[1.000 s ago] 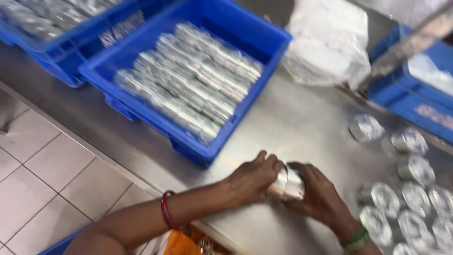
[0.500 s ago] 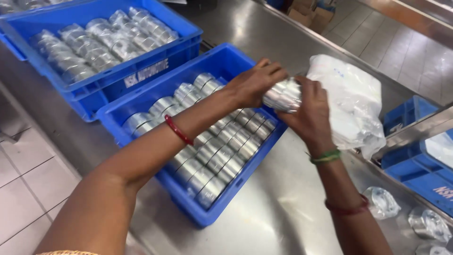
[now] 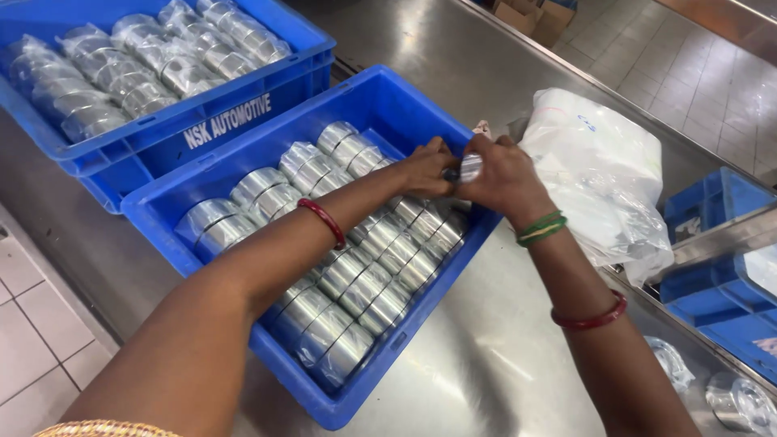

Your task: The person places cylindrical metal components into plastic bags by hand and then organizes the bagged parts into blue plastic crates on an assembly table.

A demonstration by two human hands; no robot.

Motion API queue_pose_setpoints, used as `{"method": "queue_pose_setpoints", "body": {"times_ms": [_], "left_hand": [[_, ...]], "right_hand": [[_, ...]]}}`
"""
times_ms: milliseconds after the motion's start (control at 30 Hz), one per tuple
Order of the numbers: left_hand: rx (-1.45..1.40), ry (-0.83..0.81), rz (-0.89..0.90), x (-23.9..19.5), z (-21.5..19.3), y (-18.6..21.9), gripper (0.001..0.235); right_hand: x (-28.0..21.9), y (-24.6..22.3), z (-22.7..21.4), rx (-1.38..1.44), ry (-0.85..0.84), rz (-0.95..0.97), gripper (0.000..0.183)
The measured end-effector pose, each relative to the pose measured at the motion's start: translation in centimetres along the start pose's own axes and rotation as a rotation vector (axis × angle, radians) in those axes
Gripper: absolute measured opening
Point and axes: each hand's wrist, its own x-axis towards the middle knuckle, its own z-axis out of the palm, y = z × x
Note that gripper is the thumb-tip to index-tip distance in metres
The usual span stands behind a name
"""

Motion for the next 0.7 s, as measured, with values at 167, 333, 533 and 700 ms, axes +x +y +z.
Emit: {"method": "queue_pose_setpoints", "body": {"times_ms": [167, 333, 533, 700], "left_hand": [[-0.234, 0.009, -0.346, 0.8, -0.6, -0.8, 0.073], [-0.291, -0.162, -0.382, 0.0, -2.5, 2.0, 0.101], [-0.288, -0.173, -0.44, 2.2, -0.9, 1.8, 0.157], [-0.267, -0.126, -0.516, 1.4, -2.4, 2.9, 0.153]], "right_hand": [[-1.1, -0.9, -1.6, 0.037, 0.12, -0.031, 0.055], [-2.0, 0.9, -1.6, 0.204, 0.262, -0.01, 0.044], [-3.0, 4.6, 2.5, 0.924, 0.657, 0.123, 0.037], [-3.1, 0.9, 3.2, 0.806, 0.881, 0.05, 0.034]]}}
